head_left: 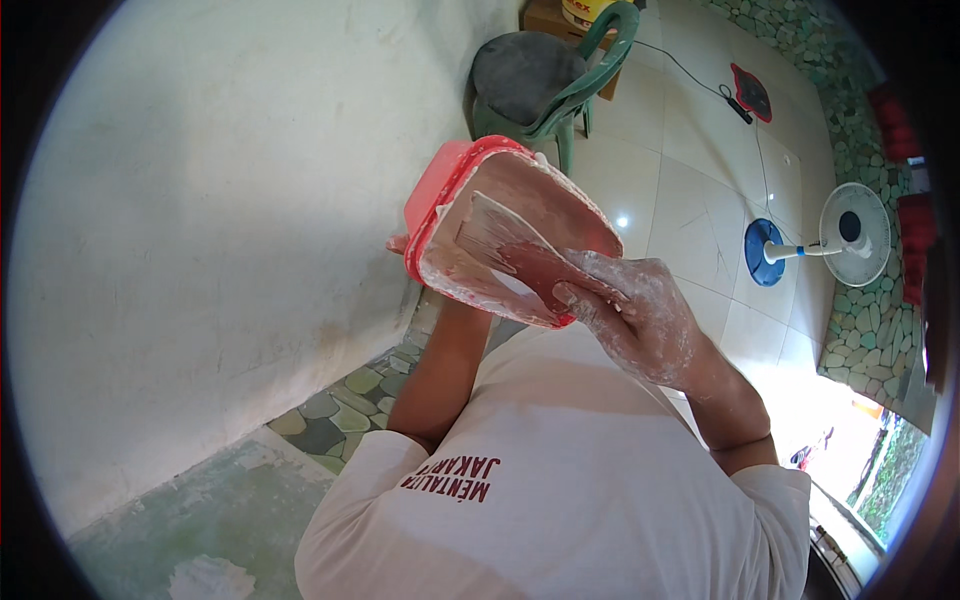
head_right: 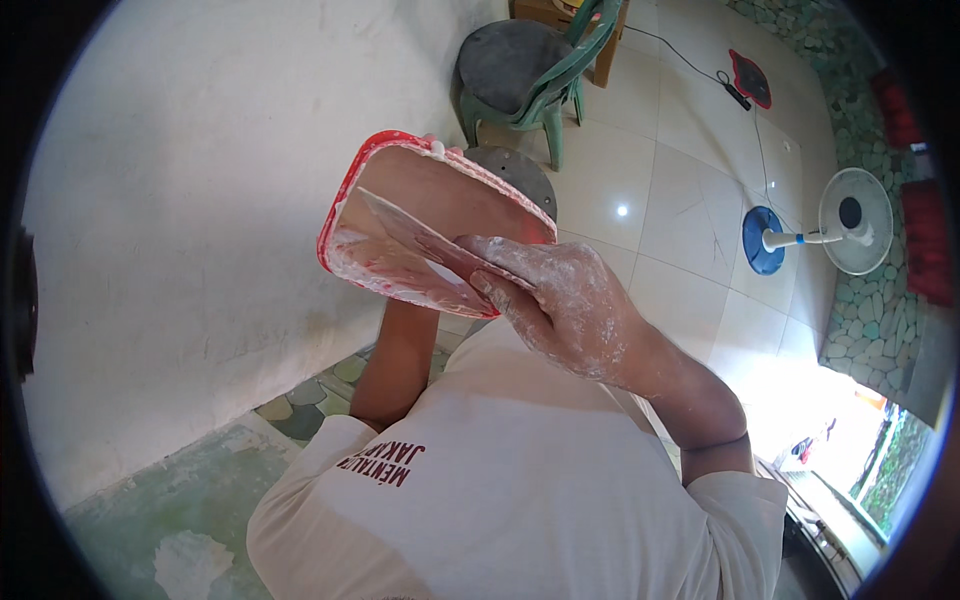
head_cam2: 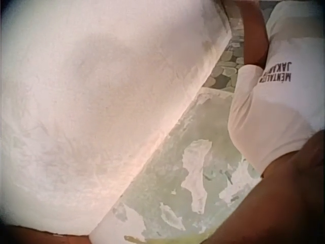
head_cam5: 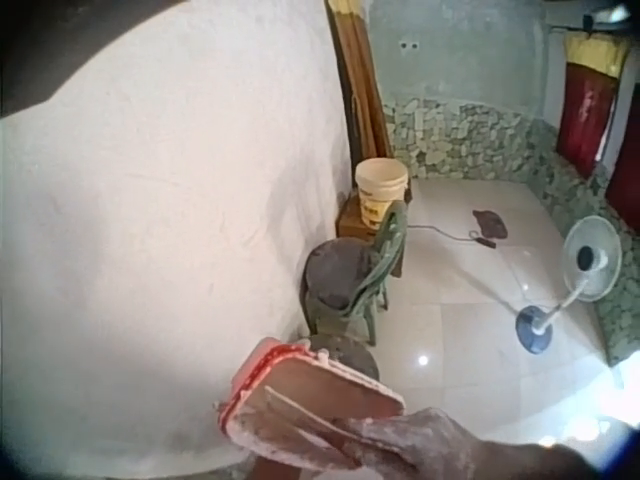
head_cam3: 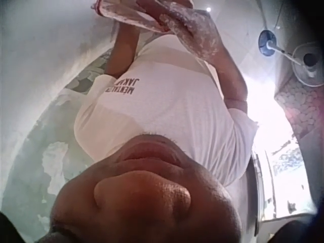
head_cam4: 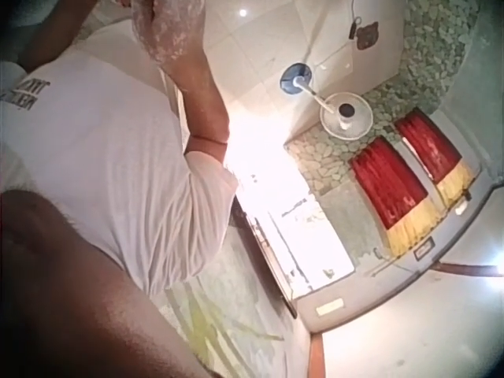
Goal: Applying plaster or filler to a wall using a spatula and a container.
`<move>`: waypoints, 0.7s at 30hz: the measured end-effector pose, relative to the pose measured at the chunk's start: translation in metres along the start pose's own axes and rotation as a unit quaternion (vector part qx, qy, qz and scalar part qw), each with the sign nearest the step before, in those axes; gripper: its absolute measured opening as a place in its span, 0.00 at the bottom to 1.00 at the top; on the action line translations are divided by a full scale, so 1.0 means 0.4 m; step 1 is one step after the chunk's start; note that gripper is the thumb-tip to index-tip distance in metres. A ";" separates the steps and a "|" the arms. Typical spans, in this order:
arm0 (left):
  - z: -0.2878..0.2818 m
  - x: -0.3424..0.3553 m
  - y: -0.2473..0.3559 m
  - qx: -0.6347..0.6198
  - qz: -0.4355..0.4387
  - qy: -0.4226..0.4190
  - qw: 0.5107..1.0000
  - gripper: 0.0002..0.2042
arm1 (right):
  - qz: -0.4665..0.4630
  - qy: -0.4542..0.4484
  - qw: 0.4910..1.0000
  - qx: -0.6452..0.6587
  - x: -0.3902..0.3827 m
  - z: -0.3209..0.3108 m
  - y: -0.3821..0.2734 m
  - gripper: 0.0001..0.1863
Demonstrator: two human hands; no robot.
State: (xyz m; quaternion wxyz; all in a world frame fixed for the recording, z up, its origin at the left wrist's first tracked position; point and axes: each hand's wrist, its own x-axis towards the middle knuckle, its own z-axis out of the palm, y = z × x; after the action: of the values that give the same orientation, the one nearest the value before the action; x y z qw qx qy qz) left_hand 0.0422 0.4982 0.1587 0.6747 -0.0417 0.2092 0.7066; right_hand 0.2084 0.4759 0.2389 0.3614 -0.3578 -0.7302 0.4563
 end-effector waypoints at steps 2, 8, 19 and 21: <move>-0.022 0.001 0.027 0.112 0.002 -0.107 0.988 0.26 | 0.018 0.003 1.000 0.021 -0.009 0.009 -0.008 0.13; -0.080 0.029 0.034 0.127 -0.028 -0.190 0.973 0.36 | 0.106 0.007 0.990 0.095 -0.028 0.030 0.001 0.10; -0.108 0.069 -0.028 0.176 0.030 -0.234 0.956 0.52 | 0.090 0.053 0.963 0.249 -0.077 0.008 0.063 0.09; -0.115 0.076 -0.044 0.198 0.022 -0.208 0.958 0.52 | 0.118 0.068 0.943 0.303 -0.089 -0.002 0.066 0.10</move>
State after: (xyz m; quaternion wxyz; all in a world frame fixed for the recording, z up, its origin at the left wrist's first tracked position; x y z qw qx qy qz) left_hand 0.0466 0.5106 0.1022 0.6823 0.2456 0.2009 0.6586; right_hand 0.2313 0.4543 0.2076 0.4450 -0.3452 -0.4841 0.6697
